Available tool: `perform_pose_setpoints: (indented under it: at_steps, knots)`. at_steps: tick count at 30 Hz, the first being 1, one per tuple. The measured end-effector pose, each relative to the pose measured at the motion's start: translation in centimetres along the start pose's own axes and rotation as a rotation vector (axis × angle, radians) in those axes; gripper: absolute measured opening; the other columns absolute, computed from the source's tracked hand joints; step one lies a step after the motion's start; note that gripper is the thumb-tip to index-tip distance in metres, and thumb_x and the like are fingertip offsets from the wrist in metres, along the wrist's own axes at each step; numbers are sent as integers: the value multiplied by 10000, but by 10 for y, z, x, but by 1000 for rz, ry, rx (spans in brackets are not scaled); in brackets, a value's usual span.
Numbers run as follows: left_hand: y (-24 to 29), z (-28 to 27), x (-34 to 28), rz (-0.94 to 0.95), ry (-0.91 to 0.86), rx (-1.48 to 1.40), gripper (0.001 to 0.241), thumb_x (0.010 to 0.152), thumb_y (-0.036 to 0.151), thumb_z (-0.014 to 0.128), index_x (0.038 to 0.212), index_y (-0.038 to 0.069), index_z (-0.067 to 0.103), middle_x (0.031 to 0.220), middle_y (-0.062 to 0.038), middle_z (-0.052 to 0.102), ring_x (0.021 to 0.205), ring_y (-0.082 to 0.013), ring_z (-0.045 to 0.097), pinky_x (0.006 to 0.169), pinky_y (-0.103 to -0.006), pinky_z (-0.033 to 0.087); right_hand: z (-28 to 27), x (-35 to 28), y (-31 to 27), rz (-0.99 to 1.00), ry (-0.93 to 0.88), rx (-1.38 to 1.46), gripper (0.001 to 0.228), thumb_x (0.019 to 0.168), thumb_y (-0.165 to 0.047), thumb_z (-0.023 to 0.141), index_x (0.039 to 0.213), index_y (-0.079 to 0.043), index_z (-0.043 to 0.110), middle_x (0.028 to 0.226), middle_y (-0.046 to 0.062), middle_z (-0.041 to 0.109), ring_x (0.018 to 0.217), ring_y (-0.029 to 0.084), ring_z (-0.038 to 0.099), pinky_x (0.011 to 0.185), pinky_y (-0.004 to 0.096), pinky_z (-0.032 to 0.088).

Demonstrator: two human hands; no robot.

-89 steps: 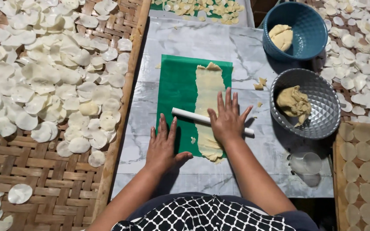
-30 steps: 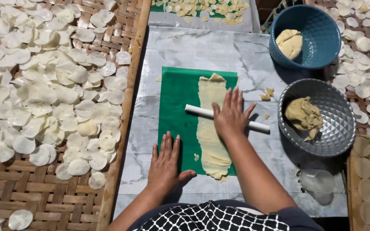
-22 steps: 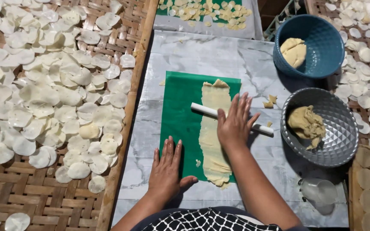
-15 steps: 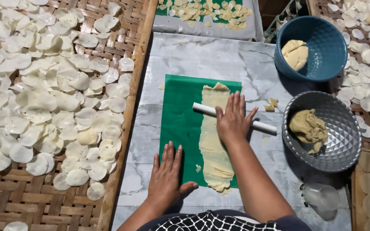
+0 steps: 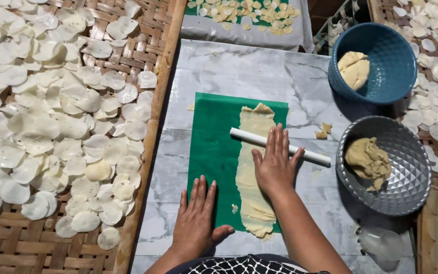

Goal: Rolling out dough into a thin sheet using a rolling pin

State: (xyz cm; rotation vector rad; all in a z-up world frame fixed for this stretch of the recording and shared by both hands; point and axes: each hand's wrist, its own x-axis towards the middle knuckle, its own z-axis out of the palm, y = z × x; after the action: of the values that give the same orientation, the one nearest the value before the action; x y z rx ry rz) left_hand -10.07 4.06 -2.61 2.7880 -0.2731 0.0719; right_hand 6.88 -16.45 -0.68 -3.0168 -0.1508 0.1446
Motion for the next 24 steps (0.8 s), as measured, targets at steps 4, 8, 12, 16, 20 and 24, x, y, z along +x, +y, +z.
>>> perform_pose_setpoints:
  at_steps: [4,8,12,16,20,24]
  knots:
    - [-2,9,0,13,96,392,1556,576,1141,660,1642,125,159,1717,-172,101,1623,-287,31,1285,-468,5,-16,65,15,76,-54,-41,793,1027,-570,191,1623,-56,89,1721,84,-23,1568,262,-66,1143,719,-113]
    - [-1,8,-1,-21,-9,-5,1388,695,880,779,1635,61,170,1699,-238,90,1583,-337,52,1223,-518,22,-25,80,44,76,-38,290,734,1037,-523,207,1630,-101,111,1717,72,92,1571,252,53,1195,637,12]
    - [-1,2,4,-58,-30,-126,1419,653,779,874,1629,46,151,1689,-276,68,1570,-380,67,1211,-541,65,-3,34,83,93,179,150,582,853,-34,464,1431,14,516,1468,171,558,1431,323,426,1162,583,258]
    - [-6,6,4,-51,-39,-103,1461,638,786,887,1634,40,122,1693,-272,35,1573,-370,24,1217,-524,28,-24,-19,71,-161,449,231,431,810,121,630,1196,-63,683,1137,116,628,986,334,570,908,443,484]
    - [-12,-22,25,28,-56,-67,1268,665,808,784,1545,28,310,1611,-226,270,1522,-362,190,1199,-579,110,-32,-34,65,-265,432,277,457,794,127,638,1199,-82,681,1059,109,557,988,302,539,898,434,468]
    - [-12,-52,101,25,308,-85,539,963,481,617,1376,137,588,1353,-133,622,1302,-340,587,1159,-594,318,-4,14,89,-398,398,196,426,905,-146,710,1316,-253,680,1109,50,543,1126,314,602,1065,503,446]
